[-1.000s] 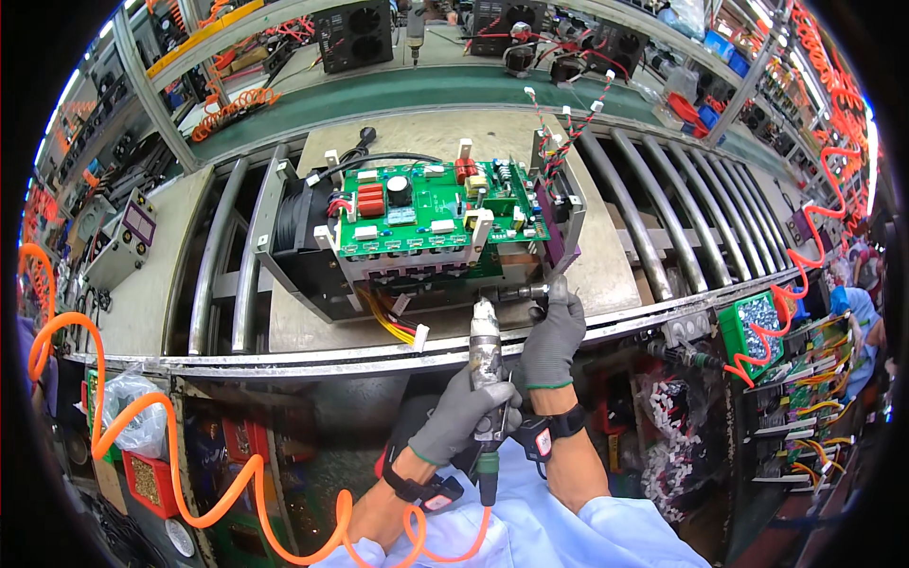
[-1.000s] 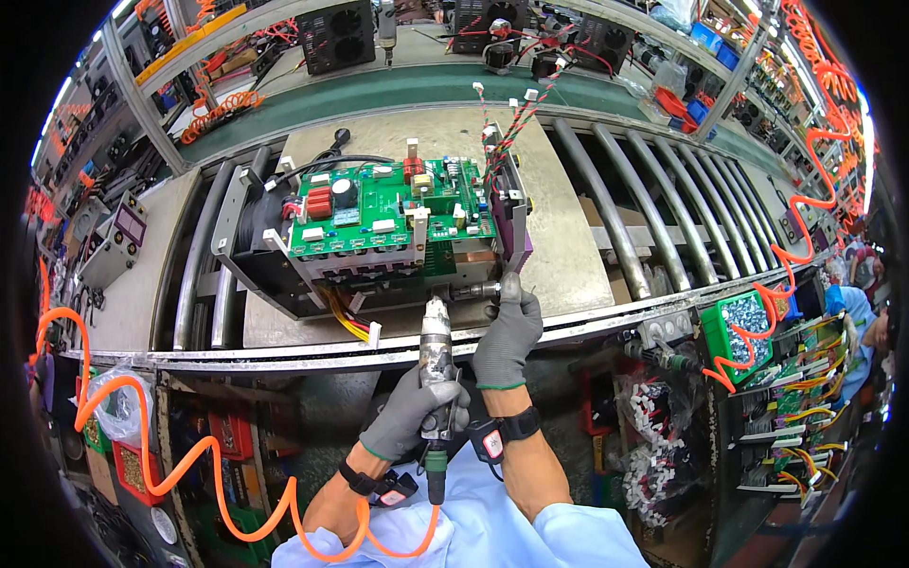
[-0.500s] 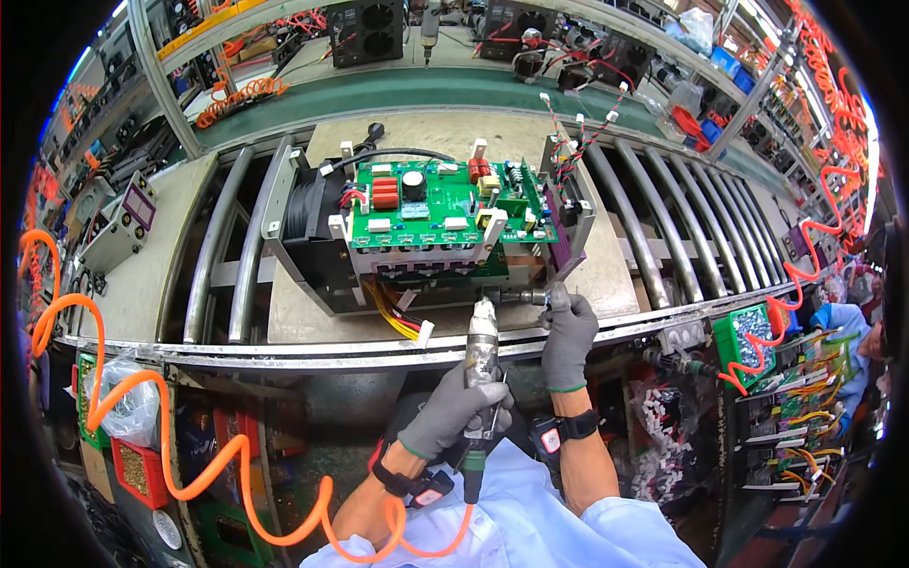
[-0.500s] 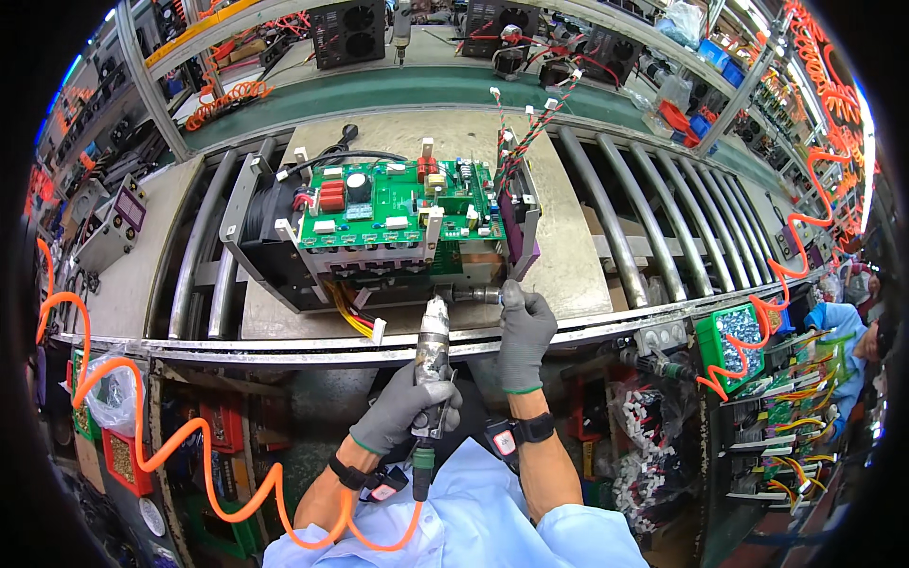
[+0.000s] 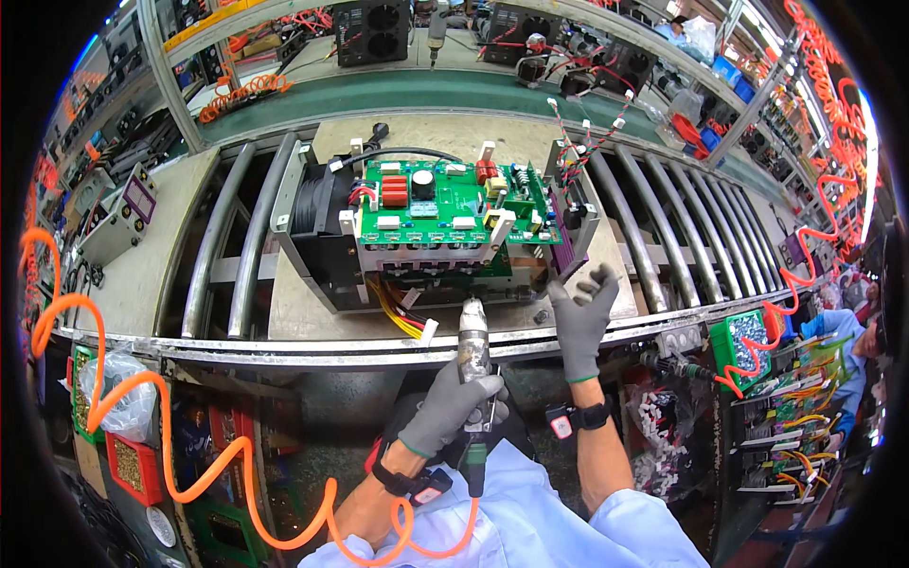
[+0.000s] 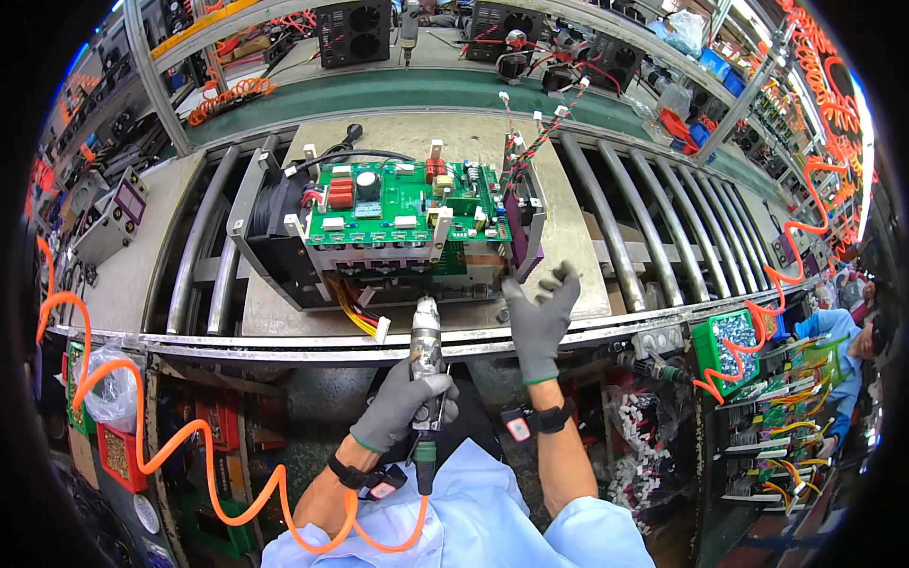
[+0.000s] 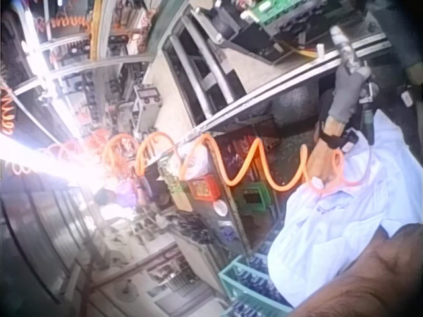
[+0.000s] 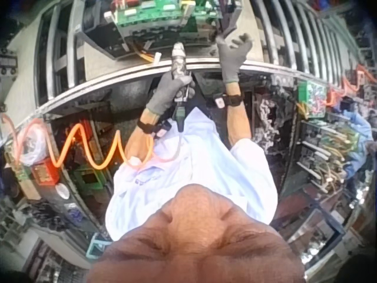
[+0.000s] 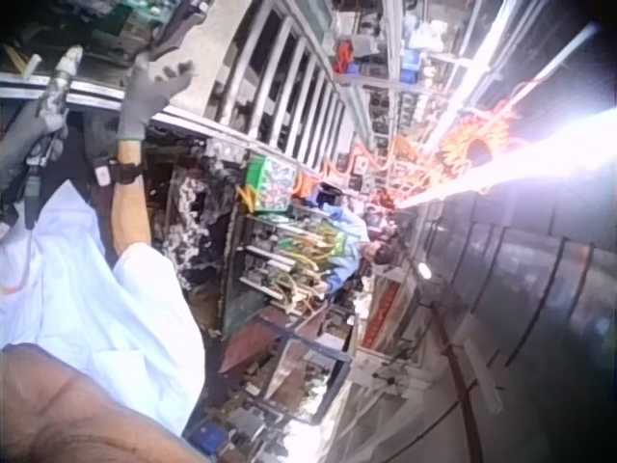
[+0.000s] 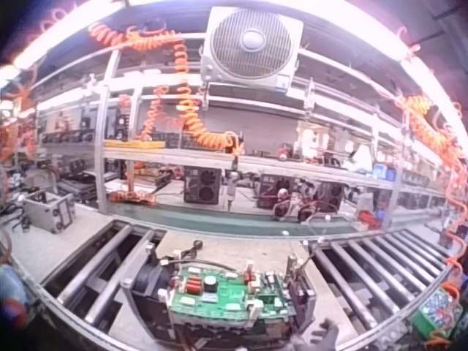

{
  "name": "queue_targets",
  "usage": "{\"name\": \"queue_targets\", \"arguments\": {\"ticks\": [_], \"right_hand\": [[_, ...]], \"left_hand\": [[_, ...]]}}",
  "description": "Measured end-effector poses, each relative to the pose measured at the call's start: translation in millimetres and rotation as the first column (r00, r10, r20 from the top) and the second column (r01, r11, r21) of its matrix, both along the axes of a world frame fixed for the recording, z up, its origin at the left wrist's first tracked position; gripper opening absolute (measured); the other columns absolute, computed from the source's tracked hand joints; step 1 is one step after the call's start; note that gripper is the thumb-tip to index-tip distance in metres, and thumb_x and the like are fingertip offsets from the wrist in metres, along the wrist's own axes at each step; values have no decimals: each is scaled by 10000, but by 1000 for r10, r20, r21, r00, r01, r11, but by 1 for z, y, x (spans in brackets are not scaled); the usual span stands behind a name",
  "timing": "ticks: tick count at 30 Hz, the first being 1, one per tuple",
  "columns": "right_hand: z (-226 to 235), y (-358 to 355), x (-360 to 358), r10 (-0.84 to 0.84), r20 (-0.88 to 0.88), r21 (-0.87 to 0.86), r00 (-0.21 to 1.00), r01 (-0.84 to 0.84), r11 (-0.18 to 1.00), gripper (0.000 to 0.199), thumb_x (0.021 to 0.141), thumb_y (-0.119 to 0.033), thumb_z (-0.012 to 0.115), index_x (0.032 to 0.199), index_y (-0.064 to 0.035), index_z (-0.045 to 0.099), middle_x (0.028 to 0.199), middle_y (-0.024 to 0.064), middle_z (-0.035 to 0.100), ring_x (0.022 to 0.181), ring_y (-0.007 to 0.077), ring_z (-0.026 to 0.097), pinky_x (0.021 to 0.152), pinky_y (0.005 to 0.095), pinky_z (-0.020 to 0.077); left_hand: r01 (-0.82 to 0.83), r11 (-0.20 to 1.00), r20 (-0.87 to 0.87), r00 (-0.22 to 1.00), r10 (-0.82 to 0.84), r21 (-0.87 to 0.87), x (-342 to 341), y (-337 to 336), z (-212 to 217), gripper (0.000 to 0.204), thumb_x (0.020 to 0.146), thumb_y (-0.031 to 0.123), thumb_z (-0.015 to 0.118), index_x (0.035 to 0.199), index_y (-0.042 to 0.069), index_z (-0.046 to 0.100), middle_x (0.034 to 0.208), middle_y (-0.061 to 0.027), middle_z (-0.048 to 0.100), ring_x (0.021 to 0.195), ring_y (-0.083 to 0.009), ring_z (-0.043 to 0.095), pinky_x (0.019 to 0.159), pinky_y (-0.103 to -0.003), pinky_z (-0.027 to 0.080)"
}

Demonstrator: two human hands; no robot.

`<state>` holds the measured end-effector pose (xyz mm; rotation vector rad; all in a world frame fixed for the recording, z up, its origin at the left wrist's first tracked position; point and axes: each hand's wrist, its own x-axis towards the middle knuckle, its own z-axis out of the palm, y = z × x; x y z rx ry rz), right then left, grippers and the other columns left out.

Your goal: Assembling internal components and screwing a metal casing for a power inverter on a factory assembly line.

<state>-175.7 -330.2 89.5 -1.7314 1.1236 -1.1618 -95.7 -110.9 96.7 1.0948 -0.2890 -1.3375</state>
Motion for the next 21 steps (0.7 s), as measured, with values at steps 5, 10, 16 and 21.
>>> {"name": "queue_targets", "arguments": {"ticks": [5, 10, 16, 21], "right_hand": [[-4, -21, 20, 46, -173, -284, 984, -95, 954, 1224, 744, -136, 898, 1653, -33, 84, 1482, 238, 470, 1313, 391, 560, 1081, 425, 487], [-14, -35, 34, 108, -47, -372, 993, -117, 921, 1012, 756, -149, 890, 1564, -17, 295, 1327, 241, 629, 1176, 369, 671, 948, 427, 547], [-17, -40, 30, -20, -153, -369, 988, -38, 929, 563, 751, -191, 892, 1208, -44, 598, 931, 156, 742, 854, 360, 747, 744, 432, 573], [-16, -37, 35, -87, -117, -411, 989, 31, 911, 502, 749, -246, 889, 1103, -43, 596, 838, 140, 718, 768, 348, 735, 694, 436, 549]], "left_hand": [[-72, 997, 44, 996, 73, -24, 3, -10, -2, 275, 916, 133, 697, 1101, 20, 527, 897, -115, 691, 698, -186, 735, 603, -289, 601], [-82, 997, 66, 994, 83, -9, 2, -27, -5, 286, 921, 137, 693, 1116, 24, 517, 907, -109, 688, 688, -187, 733, 585, -291, 596], [-124, 992, 105, 987, 119, 34, 1, -43, -9, 299, 921, 150, 697, 1117, 16, 516, 905, -96, 668, 708, -183, 731, 565, -308, 579], [-126, 990, 97, 988, 120, 60, 3, -54, -10, 318, 916, 139, 701, 1131, -4, 515, 906, -98, 665, 702, -185, 729, 574, -309, 580]]}}
